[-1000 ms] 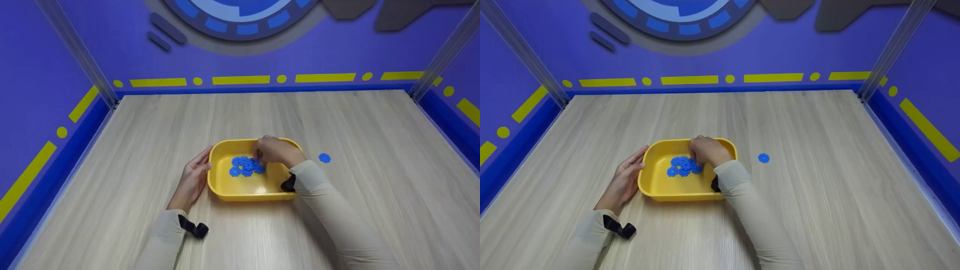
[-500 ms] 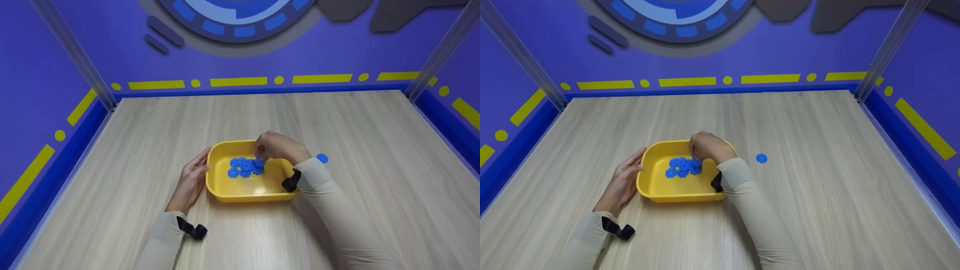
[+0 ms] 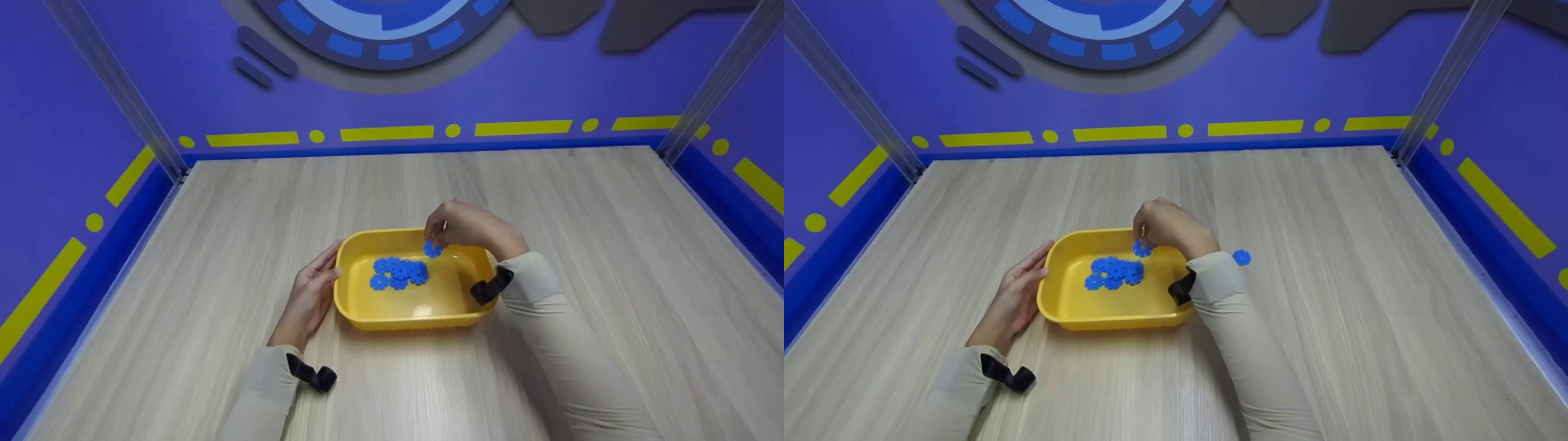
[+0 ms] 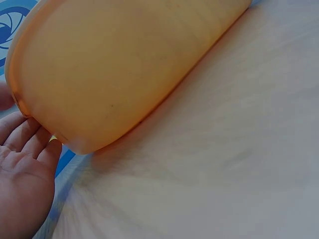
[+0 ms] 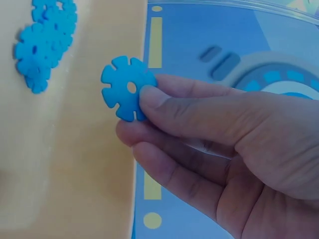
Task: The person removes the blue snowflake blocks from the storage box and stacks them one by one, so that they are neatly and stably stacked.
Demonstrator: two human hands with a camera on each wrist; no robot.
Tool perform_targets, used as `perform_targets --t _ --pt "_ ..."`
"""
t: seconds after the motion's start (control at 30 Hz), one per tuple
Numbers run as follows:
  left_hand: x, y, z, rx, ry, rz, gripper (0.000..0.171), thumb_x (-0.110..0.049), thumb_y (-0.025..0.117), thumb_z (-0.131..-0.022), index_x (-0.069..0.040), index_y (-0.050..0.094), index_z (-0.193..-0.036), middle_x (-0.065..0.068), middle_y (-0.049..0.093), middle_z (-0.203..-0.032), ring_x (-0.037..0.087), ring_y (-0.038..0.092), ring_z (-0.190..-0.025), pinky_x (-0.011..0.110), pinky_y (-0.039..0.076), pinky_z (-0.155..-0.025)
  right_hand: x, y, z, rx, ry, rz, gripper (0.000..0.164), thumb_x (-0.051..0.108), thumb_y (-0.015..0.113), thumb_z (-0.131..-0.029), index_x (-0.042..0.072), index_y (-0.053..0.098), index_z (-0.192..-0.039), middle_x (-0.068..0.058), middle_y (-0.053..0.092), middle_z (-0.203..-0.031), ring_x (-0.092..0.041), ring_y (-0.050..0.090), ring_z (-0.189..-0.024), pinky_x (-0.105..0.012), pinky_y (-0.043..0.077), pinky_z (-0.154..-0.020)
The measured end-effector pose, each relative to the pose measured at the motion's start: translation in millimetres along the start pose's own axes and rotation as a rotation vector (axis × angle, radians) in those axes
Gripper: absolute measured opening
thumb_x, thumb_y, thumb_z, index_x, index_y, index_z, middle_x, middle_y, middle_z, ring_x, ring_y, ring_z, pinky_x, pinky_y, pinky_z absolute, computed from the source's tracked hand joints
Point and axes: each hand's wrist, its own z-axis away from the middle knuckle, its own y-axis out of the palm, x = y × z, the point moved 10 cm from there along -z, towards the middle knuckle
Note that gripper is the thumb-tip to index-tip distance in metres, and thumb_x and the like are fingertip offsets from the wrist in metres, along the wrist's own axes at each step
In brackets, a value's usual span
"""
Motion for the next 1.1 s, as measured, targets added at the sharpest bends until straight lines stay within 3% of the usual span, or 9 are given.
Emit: perform_targets --t 0.47,1.1 --pt "-0.8 0.4 1.1 0.002 0.000 0.005 0.057 0.004 0.046 -0.093 0.000 0.032 -0.148 0.012 0.029 -0.157 0.022 0.030 -0.144 0.031 0.036 -0.112 -26 -19 20 -0.052 0.059 -0.058 0.015 0.003 0.065 -0.088 0.007 0.075 -0.099 -0.008 0.073 -0.094 -0.020 0.065 -0.079 -0.036 0.059 -0.077" --pt "-1.5 0.5 1.5 0.004 0.001 -0.044 0.058 0.001 0.048 -0.093 -0.002 0.032 -0.149 0.010 0.029 -0.157 0.021 0.030 -0.144 0.029 0.037 -0.111 -87 -38 67 -0.296 0.175 -0.172 0.017 0.002 0.063 -0.089 0.002 0.073 -0.103 -0.016 0.071 -0.095 -0.028 0.070 -0.079 -0.040 0.061 -0.073"
